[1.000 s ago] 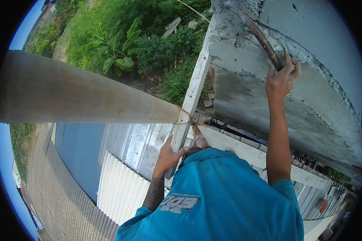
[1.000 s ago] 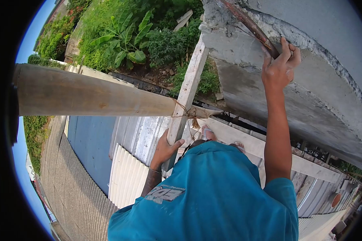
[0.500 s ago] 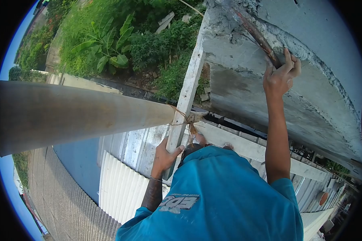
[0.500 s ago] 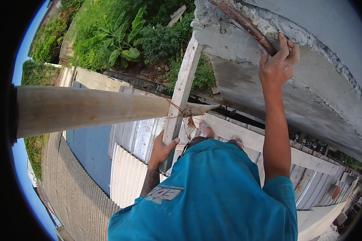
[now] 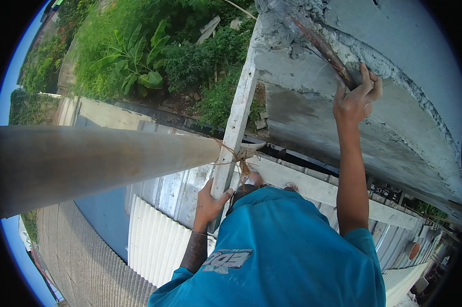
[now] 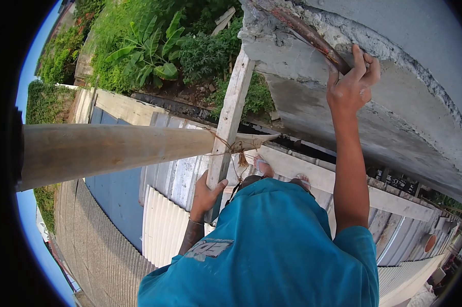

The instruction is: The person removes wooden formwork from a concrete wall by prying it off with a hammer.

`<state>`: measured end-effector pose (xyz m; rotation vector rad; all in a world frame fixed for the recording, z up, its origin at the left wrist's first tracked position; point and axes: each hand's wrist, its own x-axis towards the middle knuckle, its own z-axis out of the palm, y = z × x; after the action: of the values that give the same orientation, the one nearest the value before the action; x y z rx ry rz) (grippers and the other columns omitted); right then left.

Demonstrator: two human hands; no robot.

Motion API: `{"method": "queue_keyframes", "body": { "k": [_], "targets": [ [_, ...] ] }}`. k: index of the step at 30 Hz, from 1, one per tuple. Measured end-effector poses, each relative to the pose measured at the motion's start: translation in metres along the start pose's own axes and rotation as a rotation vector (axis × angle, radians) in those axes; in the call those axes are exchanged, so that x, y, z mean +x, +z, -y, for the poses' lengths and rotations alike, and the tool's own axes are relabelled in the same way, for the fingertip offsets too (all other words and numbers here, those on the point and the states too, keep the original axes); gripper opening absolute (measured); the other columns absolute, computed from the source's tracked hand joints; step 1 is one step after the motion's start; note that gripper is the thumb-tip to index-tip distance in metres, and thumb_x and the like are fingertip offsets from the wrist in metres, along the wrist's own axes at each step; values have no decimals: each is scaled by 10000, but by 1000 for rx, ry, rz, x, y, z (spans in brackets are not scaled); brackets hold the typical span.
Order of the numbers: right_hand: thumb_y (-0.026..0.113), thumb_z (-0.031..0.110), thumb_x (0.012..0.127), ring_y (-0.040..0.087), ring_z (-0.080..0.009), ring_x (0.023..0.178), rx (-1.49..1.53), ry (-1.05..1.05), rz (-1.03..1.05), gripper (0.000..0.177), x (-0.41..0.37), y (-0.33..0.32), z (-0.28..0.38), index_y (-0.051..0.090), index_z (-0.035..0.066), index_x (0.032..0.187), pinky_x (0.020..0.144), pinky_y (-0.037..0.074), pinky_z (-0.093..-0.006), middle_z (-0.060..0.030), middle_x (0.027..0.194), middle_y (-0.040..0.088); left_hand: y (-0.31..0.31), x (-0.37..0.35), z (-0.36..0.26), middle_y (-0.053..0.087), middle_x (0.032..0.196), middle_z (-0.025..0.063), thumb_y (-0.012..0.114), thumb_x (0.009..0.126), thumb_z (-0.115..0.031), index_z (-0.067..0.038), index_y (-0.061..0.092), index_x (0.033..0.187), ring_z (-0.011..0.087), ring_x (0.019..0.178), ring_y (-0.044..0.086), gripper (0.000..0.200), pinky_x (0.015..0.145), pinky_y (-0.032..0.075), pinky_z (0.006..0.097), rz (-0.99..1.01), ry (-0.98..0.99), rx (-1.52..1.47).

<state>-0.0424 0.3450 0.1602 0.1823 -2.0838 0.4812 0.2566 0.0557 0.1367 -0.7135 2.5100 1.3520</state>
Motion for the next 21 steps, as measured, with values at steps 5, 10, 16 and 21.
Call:
{"method": "queue_keyframes", "body": {
  "k": [5, 10, 16, 21],
  "targets": [
    [821, 114, 716, 551, -298, 1109, -25, 21, 14, 714, 0, 0, 1, 491, 95, 1348, 803, 540, -337, -161, 1281, 322, 2, -1, -3, 687, 950, 245, 734, 785, -341, 54, 612, 1108, 341, 866, 683, 525, 784, 517, 397, -58, 7, 61],
    [833, 131, 703, 550, -295, 1115, 2, -8, -41, 725, -1, 5, -2, 499, 112, 1346, 776, 546, -330, -162, 1270, 337, 0, 2, -3, 693, 937, 240, 734, 780, -335, 56, 619, 1108, 332, 864, 688, 523, 783, 520, 395, -13, -20, 28],
    [836, 138, 695, 570, -285, 1085, -15, 5, -40, 730, -1, 4, -2, 505, 117, 1344, 712, 545, -329, -159, 1277, 348, 0, 2, -5, 696, 966, 239, 737, 779, -340, 60, 613, 1141, 319, 884, 691, 554, 793, 522, 387, -1, -30, 3],
    [839, 147, 684, 590, -283, 1032, -18, 13, -44, 738, -2, 3, -2, 507, 139, 1343, 674, 536, -330, -143, 1275, 373, 1, 1, 1, 693, 973, 234, 742, 784, -351, 60, 608, 1147, 314, 893, 685, 564, 802, 518, 387, -2, -25, -2]
  ]
}}
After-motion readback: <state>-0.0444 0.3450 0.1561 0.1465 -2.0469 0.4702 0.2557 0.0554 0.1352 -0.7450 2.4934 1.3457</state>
